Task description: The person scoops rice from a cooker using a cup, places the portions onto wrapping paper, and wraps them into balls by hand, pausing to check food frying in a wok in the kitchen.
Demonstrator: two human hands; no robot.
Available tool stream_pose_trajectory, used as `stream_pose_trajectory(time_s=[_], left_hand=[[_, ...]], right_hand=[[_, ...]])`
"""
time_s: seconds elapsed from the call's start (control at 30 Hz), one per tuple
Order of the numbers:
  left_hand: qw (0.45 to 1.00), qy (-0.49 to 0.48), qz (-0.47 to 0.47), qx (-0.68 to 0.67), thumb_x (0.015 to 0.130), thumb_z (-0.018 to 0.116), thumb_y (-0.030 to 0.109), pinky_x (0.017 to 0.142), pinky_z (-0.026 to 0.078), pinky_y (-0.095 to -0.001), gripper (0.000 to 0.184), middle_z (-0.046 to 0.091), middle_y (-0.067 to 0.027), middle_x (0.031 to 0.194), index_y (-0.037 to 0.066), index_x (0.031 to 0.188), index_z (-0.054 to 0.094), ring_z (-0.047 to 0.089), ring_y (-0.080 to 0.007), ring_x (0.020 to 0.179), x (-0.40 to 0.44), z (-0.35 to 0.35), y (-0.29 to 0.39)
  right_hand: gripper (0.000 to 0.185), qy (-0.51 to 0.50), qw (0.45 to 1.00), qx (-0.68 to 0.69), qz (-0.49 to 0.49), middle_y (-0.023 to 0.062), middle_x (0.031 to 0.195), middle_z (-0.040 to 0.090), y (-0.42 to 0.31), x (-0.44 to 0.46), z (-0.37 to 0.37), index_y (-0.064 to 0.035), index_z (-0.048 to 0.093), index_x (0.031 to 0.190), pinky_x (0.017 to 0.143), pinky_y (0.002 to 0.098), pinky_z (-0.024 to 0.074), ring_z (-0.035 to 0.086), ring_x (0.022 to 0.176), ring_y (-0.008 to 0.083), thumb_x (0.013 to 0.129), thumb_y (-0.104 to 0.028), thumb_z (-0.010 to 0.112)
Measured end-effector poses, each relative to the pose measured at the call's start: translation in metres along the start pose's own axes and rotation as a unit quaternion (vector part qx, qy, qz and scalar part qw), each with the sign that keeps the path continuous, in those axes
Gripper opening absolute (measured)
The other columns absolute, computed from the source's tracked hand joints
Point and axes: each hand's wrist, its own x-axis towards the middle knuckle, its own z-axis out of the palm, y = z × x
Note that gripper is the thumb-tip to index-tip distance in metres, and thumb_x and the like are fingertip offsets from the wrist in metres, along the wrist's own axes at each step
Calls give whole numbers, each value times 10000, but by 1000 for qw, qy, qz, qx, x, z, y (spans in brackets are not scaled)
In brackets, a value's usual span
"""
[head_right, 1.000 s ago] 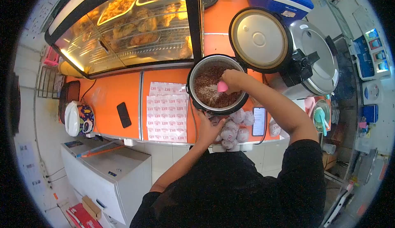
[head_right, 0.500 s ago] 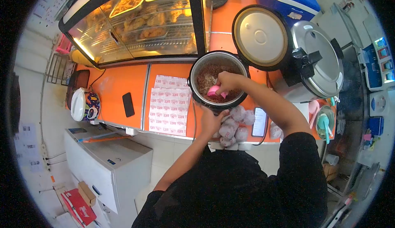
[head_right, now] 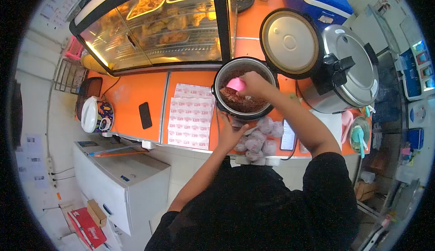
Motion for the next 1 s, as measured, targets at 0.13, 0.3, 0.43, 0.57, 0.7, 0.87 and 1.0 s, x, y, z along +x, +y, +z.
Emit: stream_pose_trajectory(time_s=[0.13, 0.3, 0.43, 0.57, 0.7, 0.87, 1.0], left_hand=[[999, 20, 16, -25, 892, 797, 218, 894, 579, -404, 1251, 664, -281, 1239, -83, 1563, -215, 724, -330, 1038, -8, -14, -8], [995, -18, -16, -99, 891, 784, 193, 887, 579, -406, 1232, 687, -256, 1185, 19, 1607, -204, 725, -317, 1049, 1, -32, -9], [988, -60, -46, -134, 905, 773, 144, 908, 585, -388, 1235, 644, -245, 1261, 90, 1613, -237, 710, -289, 1055, 4, -37, -7], [985, -93, -45, -141, 912, 759, 150, 935, 573, -401, 1243, 641, -275, 1259, 70, 1589, -281, 710, -314, 1069, 8, -42, -10], [990, -95, -21, -103, 915, 751, 154, 954, 562, -427, 1247, 604, -317, 1318, 41, 1568, -306, 697, -366, 1118, 10, -39, -18], [988, -86, -32, -127, 923, 743, 133, 981, 559, -438, 1240, 519, -326, 1416, 75, 1574, -311, 669, -371, 1174, 9, -39, -12], [978, -89, -49, -180, 926, 737, 111, 987, 562, -430, 1218, 357, -313, 1580, 125, 1603, -276, 656, -366, 1196, 8, -45, -15]], right_hand=[[646, 121, 990, -73, 24, 251, 1177, 624, 5, -15, 33, 59, 561, 1294, 952, 504, 538, 645, 1072, 451, 823, -287, 836], [491, 49, 983, -25, 177, 268, 908, 715, 22, 5, 32, 54, 741, 940, 810, 498, 577, 712, 879, 435, 784, -398, 853], [449, 70, 991, 64, 99, 210, 667, 703, 6, 13, 62, 41, 750, 738, 709, 450, 594, 728, 668, 365, 734, -396, 856], [398, 8, 993, 54, 103, 188, 642, 703, -17, 18, 63, 36, 773, 767, 665, 426, 592, 720, 606, 316, 747, -359, 820], [384, -31, 965, 224, 136, 135, 606, 703, -8, 18, 70, 63, 774, 791, 600, 368, 591, 728, 574, 194, 755, -312, 846], [384, -93, 926, 313, 191, 102, 815, 741, -7, 5, 40, 112, 753, 1070, 638, 268, 594, 714, 689, 103, 863, -204, 823], [406, -53, 950, 264, 156, 116, 881, 756, -17, 1, -1, 69, 743, 1107, 679, 319, 610, 739, 739, 171, 840, -215, 856]])
